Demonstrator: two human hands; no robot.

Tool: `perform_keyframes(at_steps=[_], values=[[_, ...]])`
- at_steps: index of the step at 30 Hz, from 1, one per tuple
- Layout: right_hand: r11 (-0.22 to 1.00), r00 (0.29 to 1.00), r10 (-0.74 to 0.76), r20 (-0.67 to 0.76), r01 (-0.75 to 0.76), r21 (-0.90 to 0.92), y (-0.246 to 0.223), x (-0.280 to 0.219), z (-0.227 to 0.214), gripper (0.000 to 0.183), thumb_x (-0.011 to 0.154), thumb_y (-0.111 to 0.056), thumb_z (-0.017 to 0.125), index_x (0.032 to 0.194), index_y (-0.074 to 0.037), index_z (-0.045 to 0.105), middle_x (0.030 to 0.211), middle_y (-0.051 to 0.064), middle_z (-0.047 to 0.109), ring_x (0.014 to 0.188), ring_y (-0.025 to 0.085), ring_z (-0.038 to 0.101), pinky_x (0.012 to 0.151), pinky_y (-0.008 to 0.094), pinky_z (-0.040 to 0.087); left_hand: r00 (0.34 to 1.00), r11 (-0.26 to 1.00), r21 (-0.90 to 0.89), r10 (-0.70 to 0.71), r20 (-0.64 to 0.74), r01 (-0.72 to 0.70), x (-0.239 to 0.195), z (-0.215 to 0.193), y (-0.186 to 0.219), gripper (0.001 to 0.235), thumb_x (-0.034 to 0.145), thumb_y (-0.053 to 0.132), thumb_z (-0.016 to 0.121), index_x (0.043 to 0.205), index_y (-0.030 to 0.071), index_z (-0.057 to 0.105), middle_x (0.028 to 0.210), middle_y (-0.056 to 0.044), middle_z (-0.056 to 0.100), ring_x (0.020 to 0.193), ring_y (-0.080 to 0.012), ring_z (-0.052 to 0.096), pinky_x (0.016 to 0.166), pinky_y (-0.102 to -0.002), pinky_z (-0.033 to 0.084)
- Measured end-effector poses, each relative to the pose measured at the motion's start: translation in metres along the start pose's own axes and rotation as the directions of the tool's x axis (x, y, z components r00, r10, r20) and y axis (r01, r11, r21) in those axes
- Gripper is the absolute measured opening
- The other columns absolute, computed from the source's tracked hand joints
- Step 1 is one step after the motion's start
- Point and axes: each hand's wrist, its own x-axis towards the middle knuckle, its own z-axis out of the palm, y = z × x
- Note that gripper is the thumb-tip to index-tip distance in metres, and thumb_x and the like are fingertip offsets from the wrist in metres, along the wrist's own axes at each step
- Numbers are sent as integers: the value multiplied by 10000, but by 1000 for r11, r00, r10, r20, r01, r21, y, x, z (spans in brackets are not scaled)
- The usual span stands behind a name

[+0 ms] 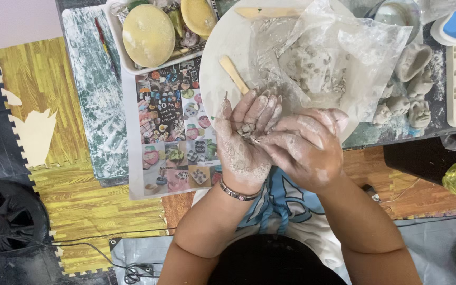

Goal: The person sits on a floor mat and shapes a small piece of grey clay by hand, rolling it into a ball and then flattening it into a disc. They use a wooden stick to refine the edges and shape the clay piece on a white plate.

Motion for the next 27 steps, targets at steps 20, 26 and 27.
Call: perform_keyframes(at_steps=[20, 26, 27], values=[[987, 980, -157, 120, 152, 53, 11, -10, -9, 312, 827, -159, 884, 1108, -134, 752, 1234, 34, 646, 1115, 240, 583, 905, 429, 469, 969, 946, 223, 211, 128, -236, -5, -10, 10, 505, 1130, 416, 481, 1157, -51, 671, 771, -39, 580, 691, -148, 591, 732, -333, 530], [974, 995, -97, -1, 95, -205, 86, -16, -48, 237, 938, -120, 842, 1160, -77, 774, 1201, 75, 638, 1094, 196, 612, 893, 374, 489, 962, 958, 156, 215, 167, -241, -8, -22, 24, 432, 1111, 435, 499, 850, 94, 542, 560, 7, 336, 483, -133, 354, 575, -285, 436], [960, 998, 55, 7, -51, -275, 90, -18, -52, 240, 963, -161, 846, 1173, -79, 762, 1199, 33, 677, 1099, 194, 629, 910, 397, 480, 957, 955, 175, 201, 210, -239, -8, -23, 23, 417, 1102, 430, 507, 854, 96, 538, 563, 7, 329, 488, -140, 338, 569, -279, 427]])
